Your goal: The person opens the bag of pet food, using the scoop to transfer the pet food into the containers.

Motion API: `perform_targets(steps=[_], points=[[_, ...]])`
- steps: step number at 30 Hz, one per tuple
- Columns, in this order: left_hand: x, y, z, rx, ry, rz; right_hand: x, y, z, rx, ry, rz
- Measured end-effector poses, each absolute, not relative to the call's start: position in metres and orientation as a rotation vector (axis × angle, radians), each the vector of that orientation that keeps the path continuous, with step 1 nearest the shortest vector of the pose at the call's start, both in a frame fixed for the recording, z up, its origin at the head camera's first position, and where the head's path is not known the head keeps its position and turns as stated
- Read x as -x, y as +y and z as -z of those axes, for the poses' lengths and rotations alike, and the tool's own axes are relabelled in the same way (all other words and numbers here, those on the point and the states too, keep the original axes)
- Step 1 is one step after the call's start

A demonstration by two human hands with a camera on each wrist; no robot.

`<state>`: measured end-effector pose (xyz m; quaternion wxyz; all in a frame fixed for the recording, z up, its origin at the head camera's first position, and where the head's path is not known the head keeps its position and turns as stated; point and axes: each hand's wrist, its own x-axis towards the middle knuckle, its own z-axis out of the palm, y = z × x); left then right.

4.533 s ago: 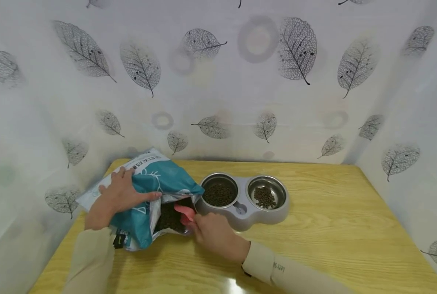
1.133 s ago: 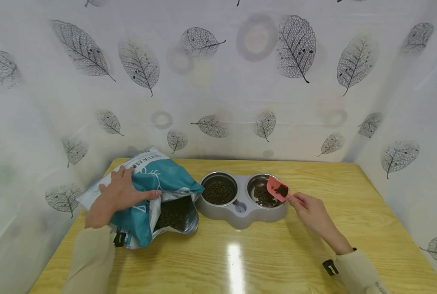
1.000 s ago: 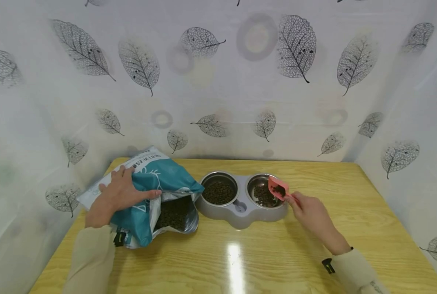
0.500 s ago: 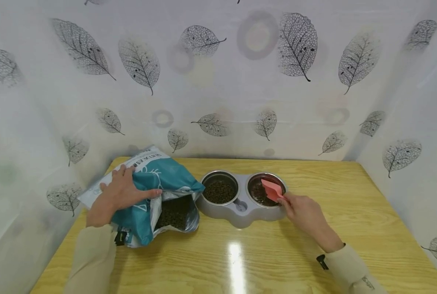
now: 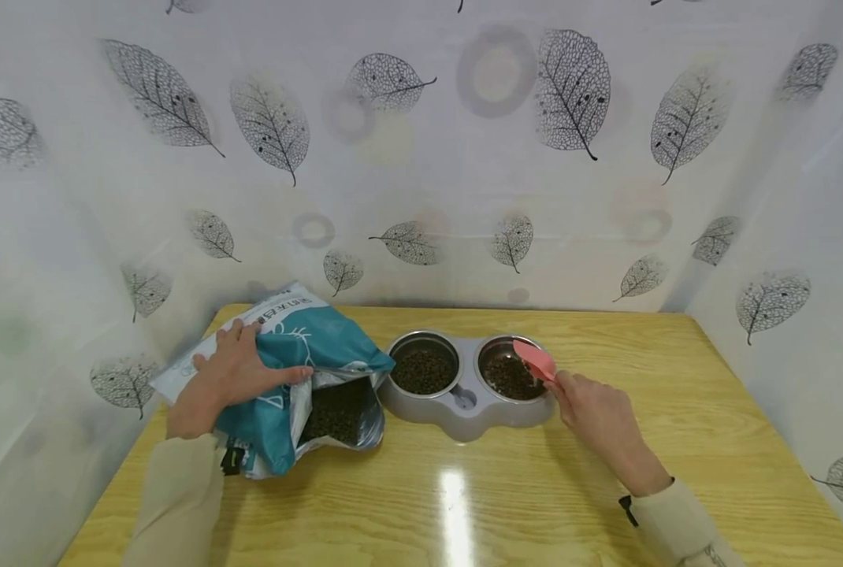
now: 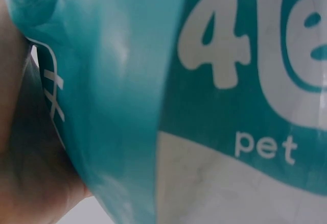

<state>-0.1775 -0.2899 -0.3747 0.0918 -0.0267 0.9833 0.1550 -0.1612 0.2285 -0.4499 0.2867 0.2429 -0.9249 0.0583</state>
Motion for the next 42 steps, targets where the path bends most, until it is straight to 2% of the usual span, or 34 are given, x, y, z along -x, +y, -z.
perform_targets(steps=[8,16,27,42], points=[[0.178,-0.291,0.376,0.075,2.923,-0.453,0.164,0.229,0.457,-0.680,-2.328,-0.157],[0.178,-0.292,0.378,0.075,2.924,-0.452,0.148,0.205,0.447,-0.537,-2.675,-0.725],[0.178,-0.291,0.379,0.075,2.924,-0.467,0.133,0.154,0.438,-0.772,-2.724,-1.330],[0.178,-0.291,0.377,0.074,2.926,-0.464,0.122,0.085,0.444,-1.080,-2.836,-1.140]])
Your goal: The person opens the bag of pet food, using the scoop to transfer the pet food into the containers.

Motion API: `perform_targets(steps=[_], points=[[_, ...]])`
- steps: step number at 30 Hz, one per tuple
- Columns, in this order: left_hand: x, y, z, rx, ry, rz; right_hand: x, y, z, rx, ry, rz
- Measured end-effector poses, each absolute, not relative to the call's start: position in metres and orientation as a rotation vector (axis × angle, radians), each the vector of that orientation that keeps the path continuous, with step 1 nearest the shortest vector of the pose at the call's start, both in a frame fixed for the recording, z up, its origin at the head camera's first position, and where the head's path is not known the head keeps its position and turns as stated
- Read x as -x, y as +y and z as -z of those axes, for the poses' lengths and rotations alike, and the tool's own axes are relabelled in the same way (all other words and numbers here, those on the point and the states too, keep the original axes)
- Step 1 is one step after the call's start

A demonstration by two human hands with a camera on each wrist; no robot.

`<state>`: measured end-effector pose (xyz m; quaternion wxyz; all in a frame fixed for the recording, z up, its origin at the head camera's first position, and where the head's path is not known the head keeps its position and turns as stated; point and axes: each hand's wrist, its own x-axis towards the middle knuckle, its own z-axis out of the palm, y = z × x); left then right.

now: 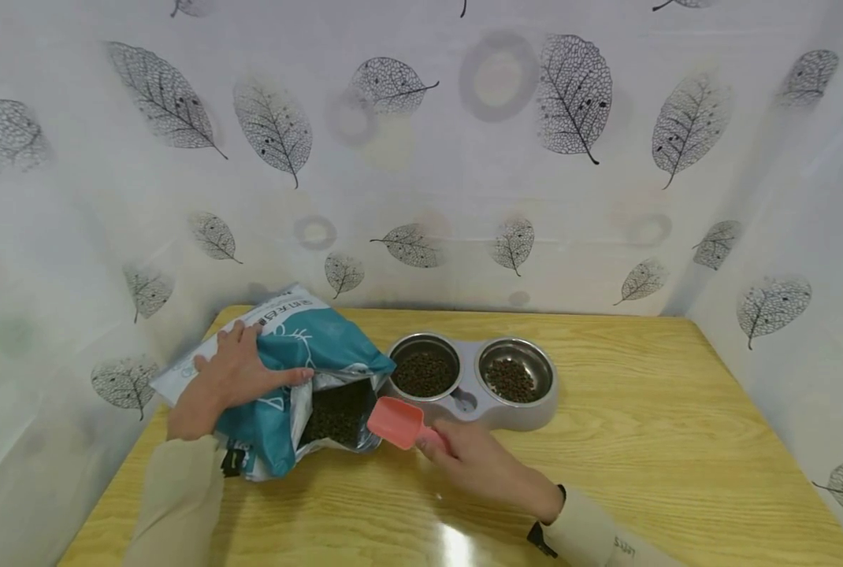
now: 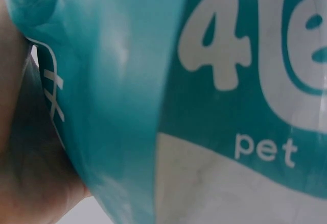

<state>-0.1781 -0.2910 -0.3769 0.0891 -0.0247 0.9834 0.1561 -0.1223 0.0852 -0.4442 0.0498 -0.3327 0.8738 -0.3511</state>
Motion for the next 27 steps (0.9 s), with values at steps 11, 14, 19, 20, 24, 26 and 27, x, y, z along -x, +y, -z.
perform_targets(steps=[11,14,19,20,24,26,27], points=[[0.179,-0.292,0.375,0.075,2.920,-0.464,0.125,0.045,0.430,1.096,2.730,0.811],[0.180,-0.292,0.374,0.076,2.921,-0.467,0.128,0.036,0.426,1.051,2.703,0.799],[0.181,-0.291,0.373,0.075,2.924,-0.470,0.142,0.023,0.437,0.995,2.672,0.787],[0.181,-0.291,0.373,0.075,2.924,-0.471,0.146,0.020,0.446,0.982,2.668,0.796],[0.180,-0.290,0.374,0.082,2.920,-0.473,0.157,0.010,0.478,0.931,2.663,0.818],[0.179,-0.290,0.375,0.085,2.917,-0.473,0.155,0.007,0.478,0.881,2.603,0.888],[0.178,-0.290,0.375,0.087,2.917,-0.470,0.153,0.007,0.473,0.861,2.582,0.910]])
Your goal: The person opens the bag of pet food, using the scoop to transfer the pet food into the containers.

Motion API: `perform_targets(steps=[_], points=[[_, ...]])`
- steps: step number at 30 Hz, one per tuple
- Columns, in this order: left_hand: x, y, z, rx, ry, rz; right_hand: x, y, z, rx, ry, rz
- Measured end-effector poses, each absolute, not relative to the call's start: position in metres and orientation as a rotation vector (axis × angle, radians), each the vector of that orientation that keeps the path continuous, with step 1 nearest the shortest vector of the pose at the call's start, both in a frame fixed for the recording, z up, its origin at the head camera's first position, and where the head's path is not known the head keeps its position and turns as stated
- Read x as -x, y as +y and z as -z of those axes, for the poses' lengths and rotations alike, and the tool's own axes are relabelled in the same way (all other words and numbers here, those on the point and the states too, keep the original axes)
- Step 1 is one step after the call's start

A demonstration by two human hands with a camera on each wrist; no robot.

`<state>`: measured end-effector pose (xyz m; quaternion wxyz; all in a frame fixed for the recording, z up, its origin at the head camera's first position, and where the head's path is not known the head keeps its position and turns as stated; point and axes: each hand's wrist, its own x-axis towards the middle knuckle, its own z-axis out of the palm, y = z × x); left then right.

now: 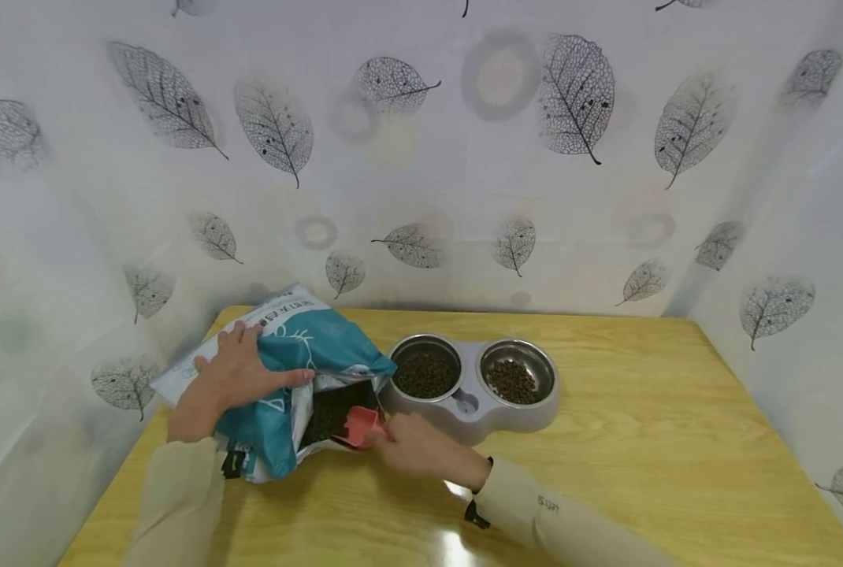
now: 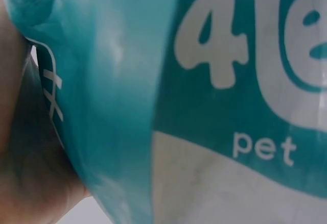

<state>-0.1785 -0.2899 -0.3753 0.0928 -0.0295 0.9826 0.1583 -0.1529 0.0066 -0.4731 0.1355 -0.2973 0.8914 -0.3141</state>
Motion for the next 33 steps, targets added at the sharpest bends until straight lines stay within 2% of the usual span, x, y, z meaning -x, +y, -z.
perform_targets(steps=[4,19,33], points=[[0.178,-0.290,0.376,0.092,2.920,-0.465,0.144,0.006,0.455,0.809,2.516,0.972],[0.178,-0.290,0.376,0.088,2.921,-0.464,0.131,0.024,0.449,0.700,2.351,1.252],[0.178,-0.290,0.377,0.087,2.928,-0.457,0.129,0.036,0.441,0.791,2.263,1.429]])
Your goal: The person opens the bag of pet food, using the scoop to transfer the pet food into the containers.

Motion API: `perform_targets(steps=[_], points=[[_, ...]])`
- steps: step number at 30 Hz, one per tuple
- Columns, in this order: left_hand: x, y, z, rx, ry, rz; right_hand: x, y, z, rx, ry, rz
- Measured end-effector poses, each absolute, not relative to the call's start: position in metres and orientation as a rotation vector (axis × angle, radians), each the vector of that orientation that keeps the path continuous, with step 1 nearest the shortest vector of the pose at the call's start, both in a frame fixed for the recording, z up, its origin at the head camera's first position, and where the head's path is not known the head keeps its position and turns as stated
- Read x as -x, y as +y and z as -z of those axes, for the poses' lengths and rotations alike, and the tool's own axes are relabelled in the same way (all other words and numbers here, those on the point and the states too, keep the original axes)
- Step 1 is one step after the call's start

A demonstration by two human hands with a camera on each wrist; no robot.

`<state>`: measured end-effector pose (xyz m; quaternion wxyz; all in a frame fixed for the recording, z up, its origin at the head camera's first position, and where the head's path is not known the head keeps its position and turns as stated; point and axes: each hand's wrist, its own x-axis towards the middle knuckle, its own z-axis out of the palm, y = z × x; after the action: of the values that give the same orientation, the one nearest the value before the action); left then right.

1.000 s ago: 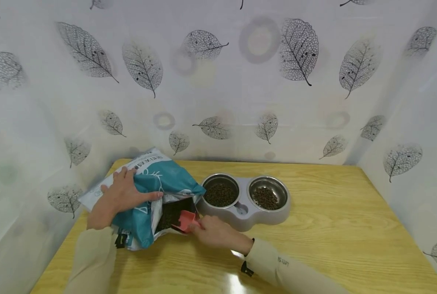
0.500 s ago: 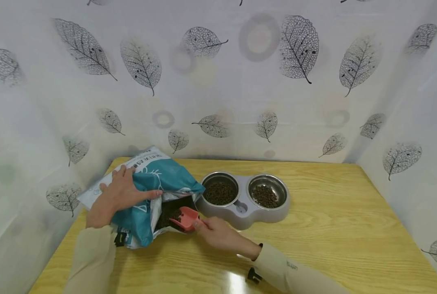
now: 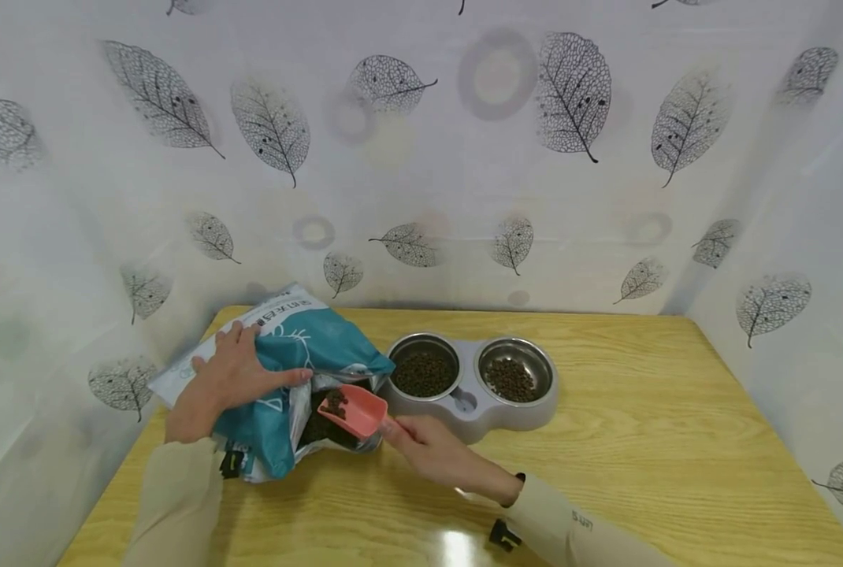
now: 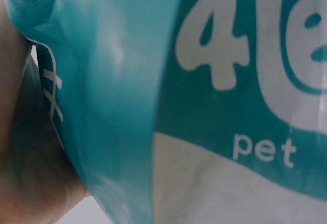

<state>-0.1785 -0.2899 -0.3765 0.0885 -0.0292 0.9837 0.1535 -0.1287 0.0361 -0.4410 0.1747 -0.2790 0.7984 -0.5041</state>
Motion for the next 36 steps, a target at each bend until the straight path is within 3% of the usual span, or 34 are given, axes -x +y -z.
perform_targets(steps=[11,24,36], points=[[0.178,-0.290,0.376,0.080,2.925,-0.472,0.132,0.043,0.443,0.998,2.224,1.690],[0.177,-0.289,0.376,0.091,2.925,-0.460,0.142,0.085,0.432,0.845,1.921,1.974],[0.178,-0.290,0.377,0.086,2.922,-0.456,0.157,0.149,0.433,0.629,2.425,1.727]])
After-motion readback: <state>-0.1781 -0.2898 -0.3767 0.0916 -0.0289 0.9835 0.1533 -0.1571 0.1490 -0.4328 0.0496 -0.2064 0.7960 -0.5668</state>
